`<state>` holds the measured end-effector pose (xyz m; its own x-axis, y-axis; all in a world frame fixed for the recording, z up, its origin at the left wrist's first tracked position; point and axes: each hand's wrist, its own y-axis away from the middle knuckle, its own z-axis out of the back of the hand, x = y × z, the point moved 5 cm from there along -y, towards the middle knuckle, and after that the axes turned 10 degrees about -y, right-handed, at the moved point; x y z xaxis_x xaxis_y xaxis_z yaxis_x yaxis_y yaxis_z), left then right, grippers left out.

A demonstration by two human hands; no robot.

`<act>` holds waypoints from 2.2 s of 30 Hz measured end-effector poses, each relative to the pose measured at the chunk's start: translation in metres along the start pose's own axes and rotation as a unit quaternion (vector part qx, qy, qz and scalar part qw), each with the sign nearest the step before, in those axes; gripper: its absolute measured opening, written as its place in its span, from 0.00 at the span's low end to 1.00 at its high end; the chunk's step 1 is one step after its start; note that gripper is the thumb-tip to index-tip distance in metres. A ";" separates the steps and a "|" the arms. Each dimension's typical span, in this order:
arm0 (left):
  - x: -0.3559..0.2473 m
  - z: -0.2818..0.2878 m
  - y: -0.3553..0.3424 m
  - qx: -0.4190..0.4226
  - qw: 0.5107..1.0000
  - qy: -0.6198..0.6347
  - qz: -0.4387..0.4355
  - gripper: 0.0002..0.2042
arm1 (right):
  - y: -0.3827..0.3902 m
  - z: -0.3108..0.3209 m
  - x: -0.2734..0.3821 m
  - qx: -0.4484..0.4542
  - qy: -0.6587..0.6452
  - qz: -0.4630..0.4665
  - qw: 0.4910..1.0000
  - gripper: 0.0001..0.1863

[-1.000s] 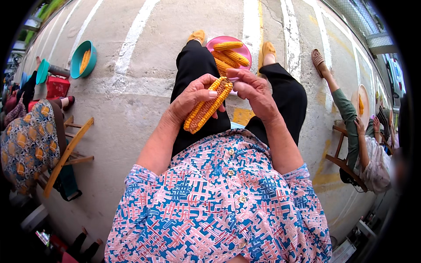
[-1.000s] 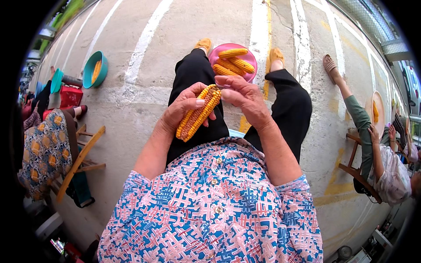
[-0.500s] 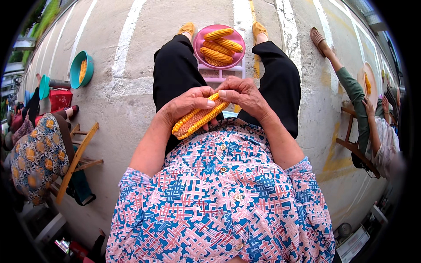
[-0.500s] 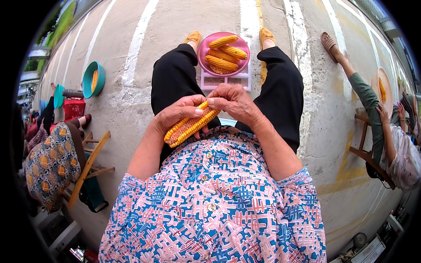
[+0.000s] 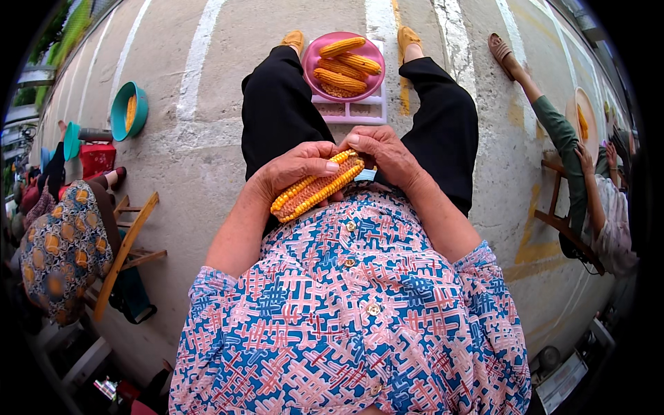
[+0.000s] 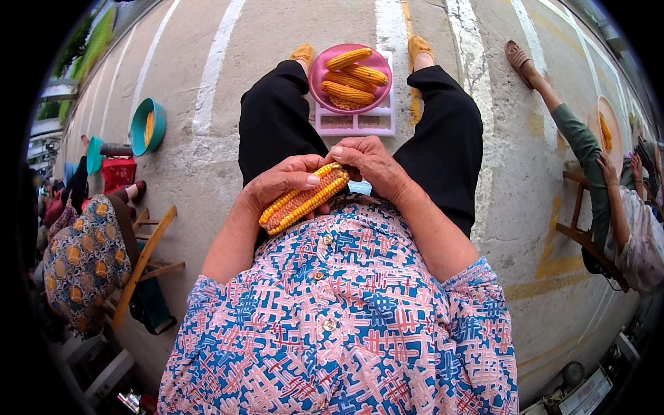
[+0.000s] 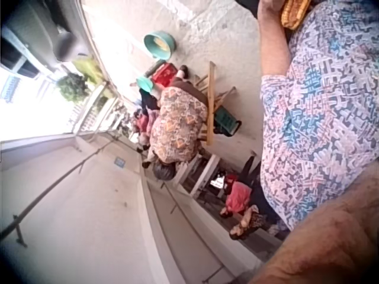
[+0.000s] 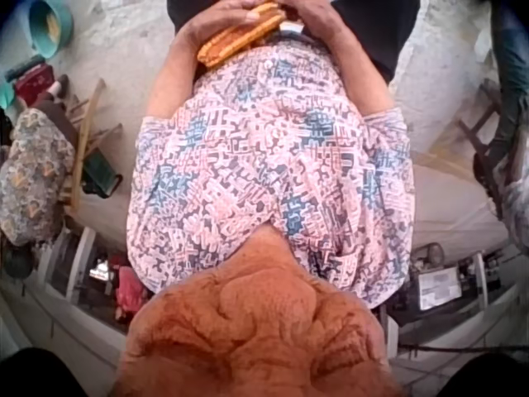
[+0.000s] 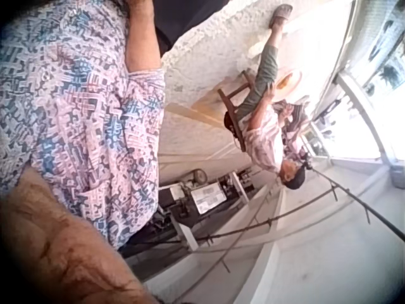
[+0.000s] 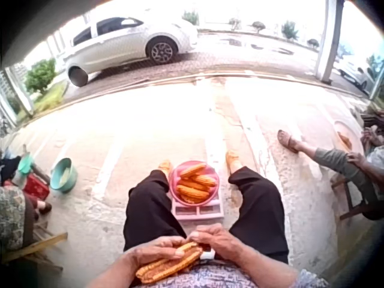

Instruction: The person removes individual kernels from an ear of corn by hand and places the kernels into a bowl.

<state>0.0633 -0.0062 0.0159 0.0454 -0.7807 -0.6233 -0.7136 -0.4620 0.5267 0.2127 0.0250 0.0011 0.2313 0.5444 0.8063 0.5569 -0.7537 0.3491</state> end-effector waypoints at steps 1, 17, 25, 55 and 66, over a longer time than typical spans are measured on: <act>0.001 0.000 -0.001 0.001 1.000 -0.001 0.000 0.25 | 0.000 0.001 -0.001 -0.004 0.000 0.000 1.000 0.17; 0.003 0.005 0.002 -0.016 1.000 -0.015 -0.012 0.24 | 0.000 -0.001 0.001 -0.027 -0.001 0.001 1.000 0.13; 0.000 0.008 0.006 0.011 0.998 0.033 -0.054 0.25 | -0.005 0.015 -0.010 -0.089 -0.191 -0.014 0.977 0.10; 0.002 0.012 0.003 0.012 0.999 0.019 -0.025 0.22 | -0.001 -0.007 0.011 -0.014 0.151 0.081 0.985 0.11; 0.002 0.010 0.003 0.017 0.999 0.022 -0.028 0.20 | -0.005 0.007 -0.018 -0.003 -0.086 -0.042 0.995 0.11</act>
<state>0.0538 -0.0044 0.0105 0.1155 -0.7722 -0.6248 -0.7325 -0.4911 0.4715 0.2111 0.0220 -0.0184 0.3179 0.6604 0.6803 0.5753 -0.7047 0.4152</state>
